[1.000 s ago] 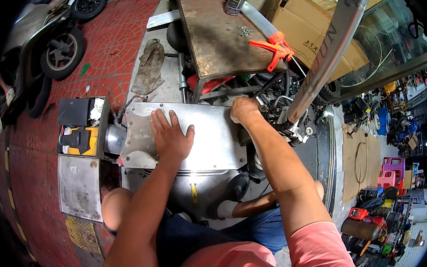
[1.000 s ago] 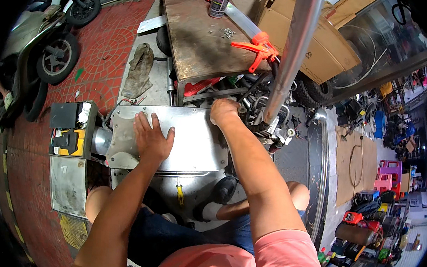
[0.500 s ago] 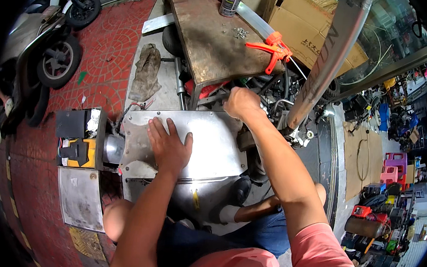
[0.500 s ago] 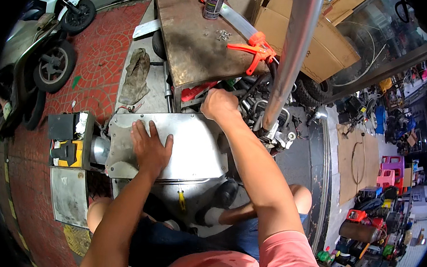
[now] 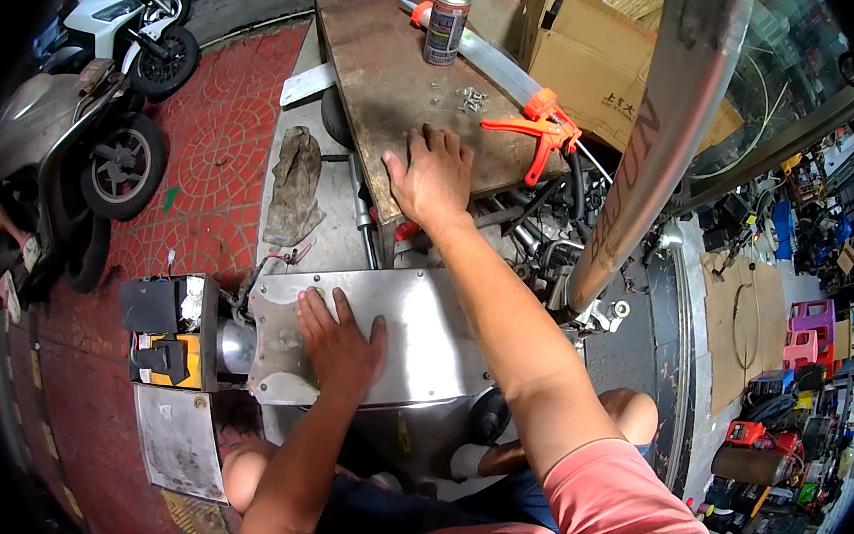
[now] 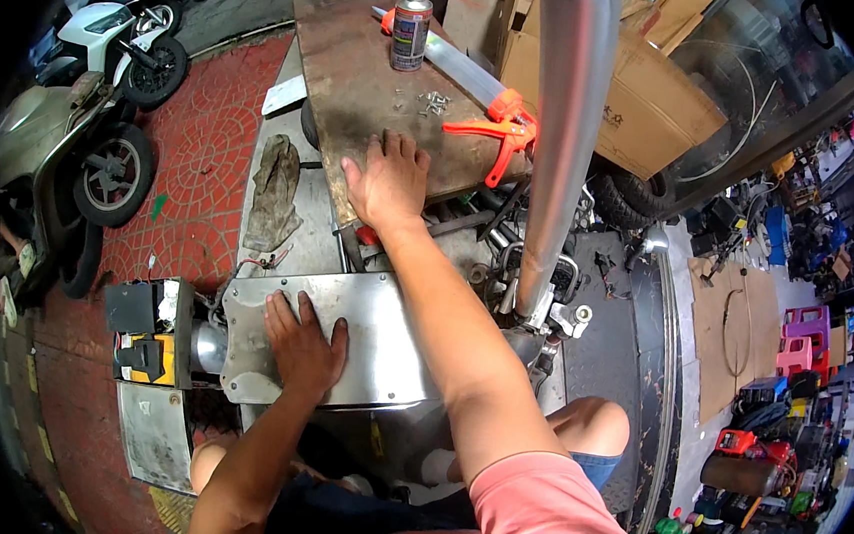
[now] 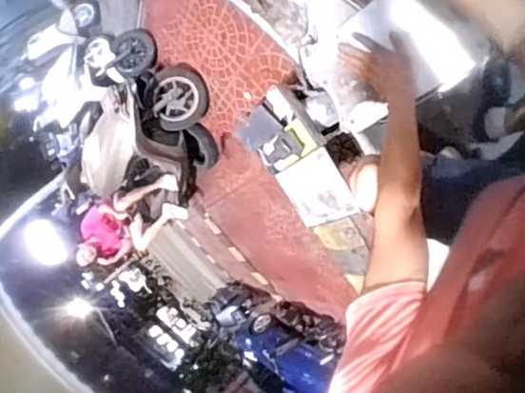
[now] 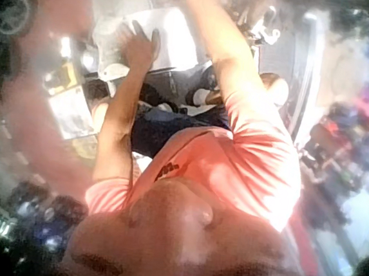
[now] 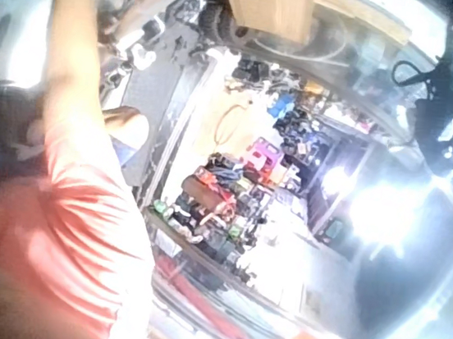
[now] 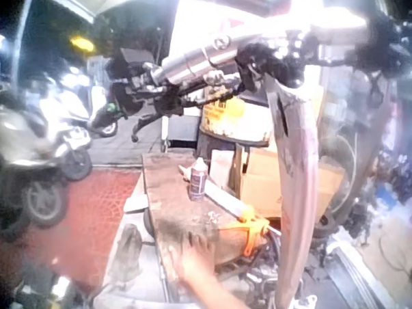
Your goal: The person sits on the floor and cleans a metal scooter cover with a cloth. They then place the cover onto the scooter frame and secure it using a cordless drill to tighten multiple screws.
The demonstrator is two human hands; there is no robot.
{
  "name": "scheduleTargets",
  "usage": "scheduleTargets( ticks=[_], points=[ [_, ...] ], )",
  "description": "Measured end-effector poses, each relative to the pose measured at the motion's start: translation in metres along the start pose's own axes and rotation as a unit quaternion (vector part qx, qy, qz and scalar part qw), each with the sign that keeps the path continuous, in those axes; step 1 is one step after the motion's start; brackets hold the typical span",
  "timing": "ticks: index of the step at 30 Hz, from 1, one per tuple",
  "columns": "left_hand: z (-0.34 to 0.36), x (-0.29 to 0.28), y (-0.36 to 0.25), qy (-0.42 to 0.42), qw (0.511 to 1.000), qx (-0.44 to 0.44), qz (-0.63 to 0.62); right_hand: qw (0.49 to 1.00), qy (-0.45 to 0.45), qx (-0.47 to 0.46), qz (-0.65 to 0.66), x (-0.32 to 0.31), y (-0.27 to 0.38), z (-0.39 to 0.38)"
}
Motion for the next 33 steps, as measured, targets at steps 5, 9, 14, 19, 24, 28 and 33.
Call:
scheduleTargets(
  ticks=[5, 9, 14, 19, 24, 28, 33],
  points=[
    [0.001, 0.001, 0.006, 0.012, 1.000, -0.014, 0.008, 1.000, 0.008, -0.002, 0.010, 0.002, 0.006, -0.001],
    [0.001, 0.003, 0.004, 0.021, 0.999, -0.020, 0.026, 1.000, 0.014, 0.008, 0.012, 0.002, 0.002, -0.003],
    [0.002, -0.001, 0.001, 0.030, 0.999, -0.024, 0.020, 1.000, -0.003, 0.001, 0.008, 0.000, 0.000, -0.005],
    [0.001, -0.001, -0.001, 0.018, 0.999, -0.021, 0.019, 1.000, -0.012, -0.004, 0.007, 0.001, -0.002, -0.005],
    [0.000, -0.003, 0.003, 0.007, 1.000, -0.018, 0.005, 1.000, -0.008, -0.012, -0.021, 0.005, 0.002, -0.002],
    [-0.001, 0.010, 0.010, 0.044, 0.998, -0.038, 0.019, 0.998, 0.048, 0.003, -0.040, 0.005, 0.001, -0.007],
    [0.003, 0.010, 0.018, 0.023, 0.999, -0.040, 0.023, 0.999, 0.029, -0.007, -0.028, 0.003, 0.005, -0.004]
  ],
)
Point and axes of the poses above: each hand's wrist, its own z-axis towards the middle knuckle, its own x-axis out of the palm, y = z × x, the point moved 10 cm from there along z, towards the middle knuckle, and after that the axes turned 13 degrees about -x, right-handed, at the moved point
